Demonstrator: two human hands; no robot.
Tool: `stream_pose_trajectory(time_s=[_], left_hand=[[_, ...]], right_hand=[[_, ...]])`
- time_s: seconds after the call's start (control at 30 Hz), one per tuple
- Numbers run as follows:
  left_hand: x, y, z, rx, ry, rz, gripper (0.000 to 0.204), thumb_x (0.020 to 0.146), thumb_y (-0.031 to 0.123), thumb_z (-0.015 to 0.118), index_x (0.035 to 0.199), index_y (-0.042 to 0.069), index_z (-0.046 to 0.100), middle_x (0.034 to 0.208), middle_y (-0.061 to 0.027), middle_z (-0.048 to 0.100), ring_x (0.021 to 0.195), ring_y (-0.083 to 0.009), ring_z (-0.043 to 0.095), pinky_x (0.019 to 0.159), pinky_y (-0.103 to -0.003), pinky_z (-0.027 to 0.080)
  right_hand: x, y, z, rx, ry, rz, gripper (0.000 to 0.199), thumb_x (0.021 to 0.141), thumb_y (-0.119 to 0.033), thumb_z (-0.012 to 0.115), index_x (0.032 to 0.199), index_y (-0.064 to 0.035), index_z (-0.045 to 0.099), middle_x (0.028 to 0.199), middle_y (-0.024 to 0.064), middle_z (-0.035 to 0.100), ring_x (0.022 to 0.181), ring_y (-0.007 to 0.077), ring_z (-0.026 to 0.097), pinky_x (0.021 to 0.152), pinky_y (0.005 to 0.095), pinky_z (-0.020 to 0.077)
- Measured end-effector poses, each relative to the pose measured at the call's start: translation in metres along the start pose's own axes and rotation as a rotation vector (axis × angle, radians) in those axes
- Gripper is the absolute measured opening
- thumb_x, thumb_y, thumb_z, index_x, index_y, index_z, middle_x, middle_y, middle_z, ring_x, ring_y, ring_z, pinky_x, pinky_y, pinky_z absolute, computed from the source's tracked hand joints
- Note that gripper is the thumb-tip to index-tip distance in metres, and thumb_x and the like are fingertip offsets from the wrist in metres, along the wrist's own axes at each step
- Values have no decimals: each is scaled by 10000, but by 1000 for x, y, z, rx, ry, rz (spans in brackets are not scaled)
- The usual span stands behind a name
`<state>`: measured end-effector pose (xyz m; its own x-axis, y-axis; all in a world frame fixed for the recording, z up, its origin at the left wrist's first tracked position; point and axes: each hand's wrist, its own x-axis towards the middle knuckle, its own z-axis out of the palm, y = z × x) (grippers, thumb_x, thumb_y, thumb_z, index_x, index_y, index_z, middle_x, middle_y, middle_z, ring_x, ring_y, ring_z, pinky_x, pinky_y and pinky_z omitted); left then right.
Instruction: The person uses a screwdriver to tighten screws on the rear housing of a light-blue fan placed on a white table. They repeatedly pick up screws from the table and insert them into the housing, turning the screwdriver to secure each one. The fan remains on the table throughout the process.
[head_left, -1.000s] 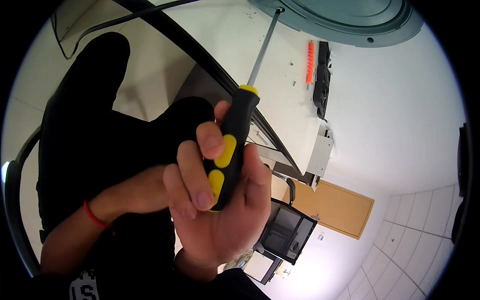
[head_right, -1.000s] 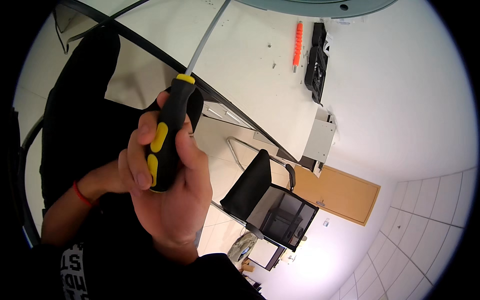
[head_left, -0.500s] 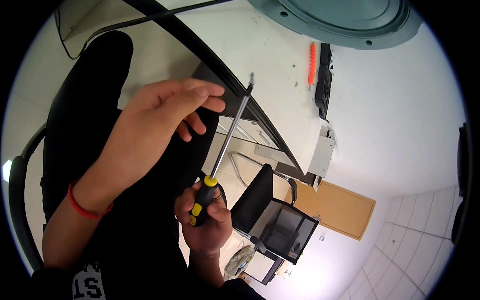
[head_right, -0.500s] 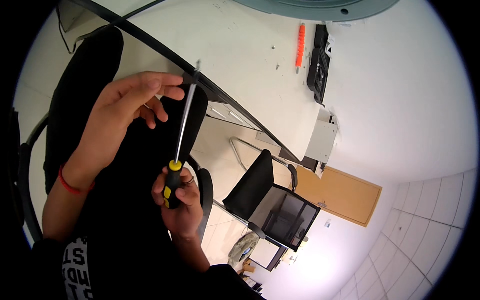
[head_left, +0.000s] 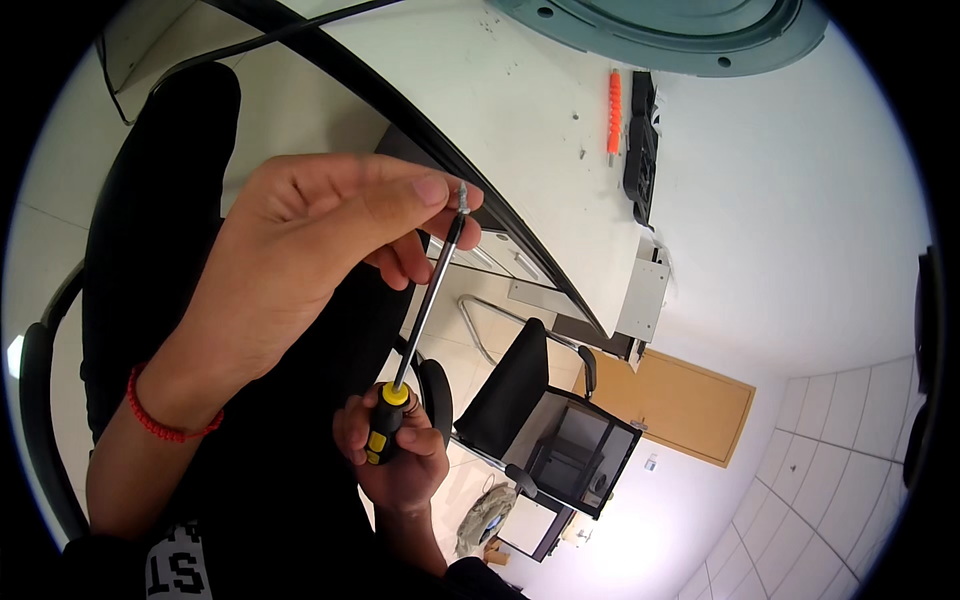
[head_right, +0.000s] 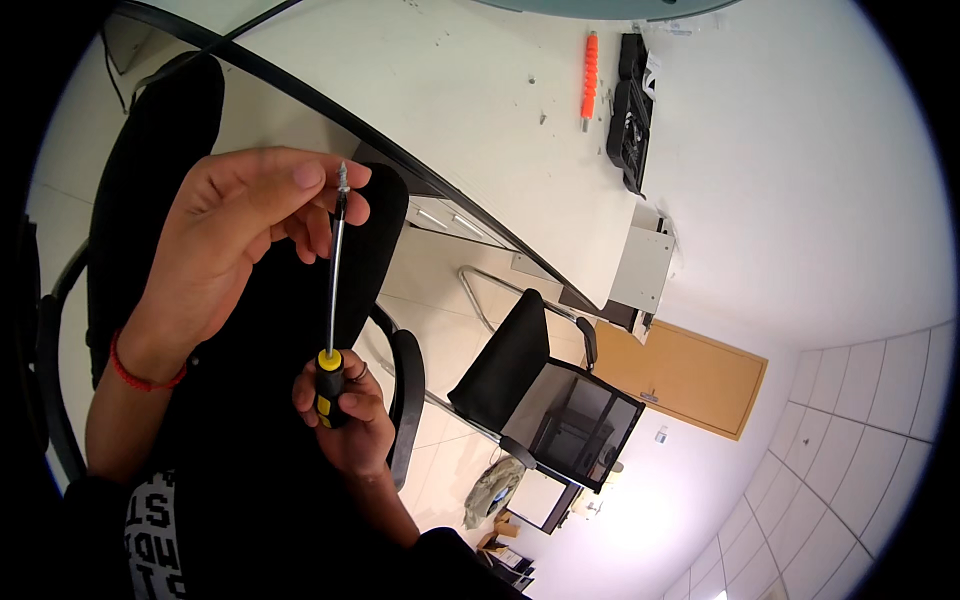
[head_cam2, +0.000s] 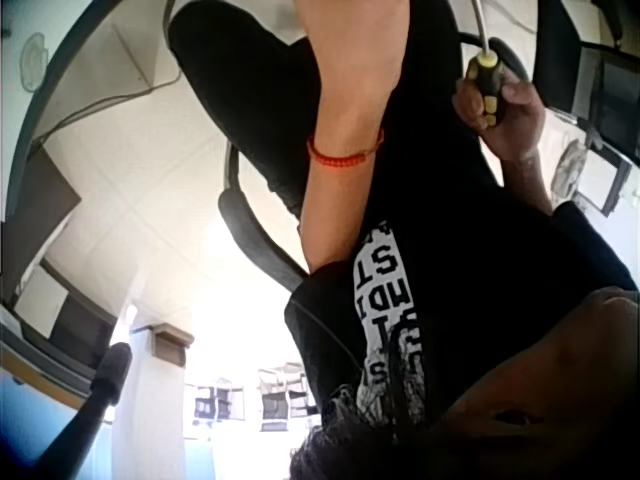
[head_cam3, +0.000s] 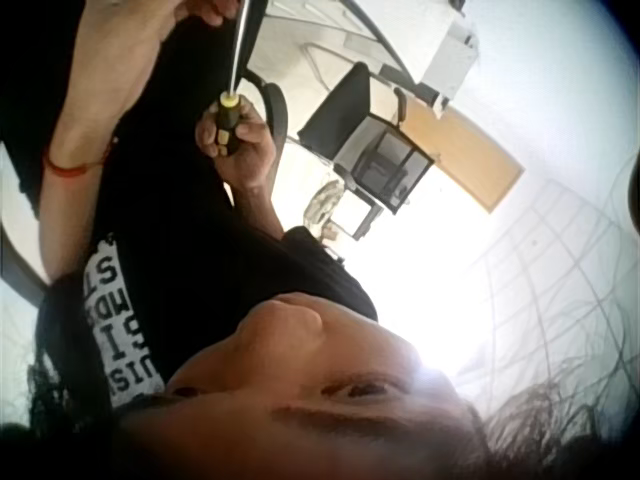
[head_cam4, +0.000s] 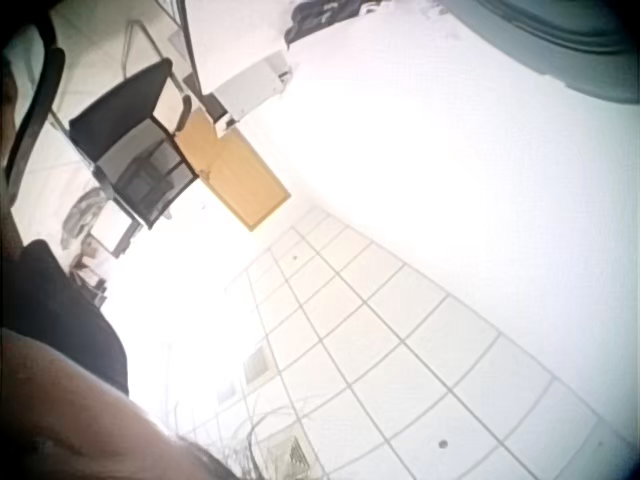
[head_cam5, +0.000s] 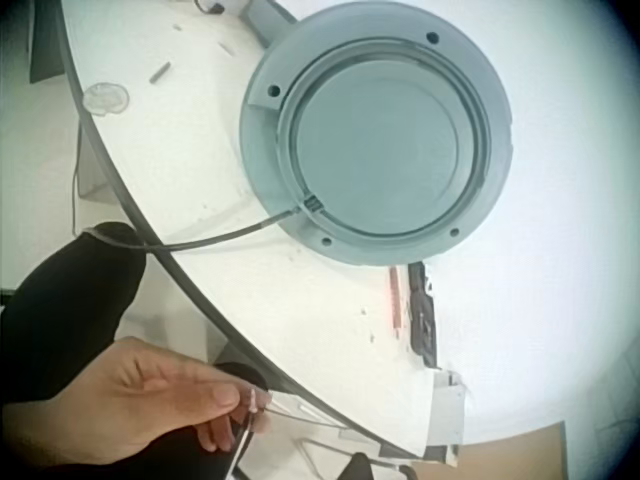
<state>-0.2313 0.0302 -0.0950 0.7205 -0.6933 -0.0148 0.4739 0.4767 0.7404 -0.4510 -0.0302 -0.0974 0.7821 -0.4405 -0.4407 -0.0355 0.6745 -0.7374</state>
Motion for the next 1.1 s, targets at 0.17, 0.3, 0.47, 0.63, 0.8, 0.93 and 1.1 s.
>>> stream_pose_trajectory(time_s=[0.17, 0.3, 0.47, 0.63, 0.8, 0.93, 1.1], left_hand=[[-1, 3, -2, 0, 0, 16, 284, 1003, 257, 603, 1129, 38, 732, 926, -97, 739, 722, -85, 644, 655, -226, 503], [-2, 2, -5, 2, 2, 49, 232, 989, 215, 629, 1101, 39, 729, 908, -88, 736, 723, -84, 646, 646, -225, 501], [-5, 6, -8, -6, -1, 17, 198, 996, 178, 609, 1070, 26, 712, 888, -89, 730, 737, -111, 671, 656, -242, 530], [-19, 9, -15, -92, -60, -127, 188, 1002, 144, 583, 1025, -6, 693, 891, -113, 726, 765, -192, 730, 689, -291, 602], [-34, 1, -29, -9, -302, -186, 120, 956, 63, 635, 1008, -23, 699, 886, -129, 738, 778, -197, 750, 689, -275, 611], [-36, -5, -25, 51, -389, -233, 116, 931, 62, 672, 983, -32, 717, 859, -136, 750, 793, -182, 759, 686, -259, 611], [-36, -12, -23, 69, -407, -207, 125, 922, 76, 691, 970, -34, 725, 852, -141, 751, 792, -197, 763, 683, -256, 615]], right_hand=[[-1, 1, 4, 6, 12, 40, 435, 829, -302, 569, 1142, -1, 595, 778, 138, 603, 611, 191, 468, 581, 303, 371], [-1, 3, 5, 5, 4, 62, 445, 831, -303, 569, 1159, -3, 589, 785, 133, 593, 619, 196, 469, 586, 307, 371], [4, 18, 5, -49, -71, -14, 439, 866, -287, 581, 1209, -13, 586, 834, 144, 584, 685, 216, 499, 640, 318, 387], [2, 40, -3, -27, -126, -14, 494, 859, -193, 654, 1305, -24, 522, 1000, 164, 588, 890, 262, 558, 790, 340, 438], [-2, 61, -23, -224, -252, 242, 460, 875, -112, 610, 1303, -41, 457, 1210, 184, 605, 1144, 262, 567, 1011, 374, 418], [3, 53, -25, -254, -274, 255, 487, 861, -86, 543, 1338, -6, 479, 1275, 156, 602, 1211, 242, 554, 1068, 375, 394], [13, 23, -24, -361, 102, -93, 427, 923, -140, 578, 1313, 22, 521, 1270, 128, 578, 1171, 210, 571, 1023, 351, 432]])
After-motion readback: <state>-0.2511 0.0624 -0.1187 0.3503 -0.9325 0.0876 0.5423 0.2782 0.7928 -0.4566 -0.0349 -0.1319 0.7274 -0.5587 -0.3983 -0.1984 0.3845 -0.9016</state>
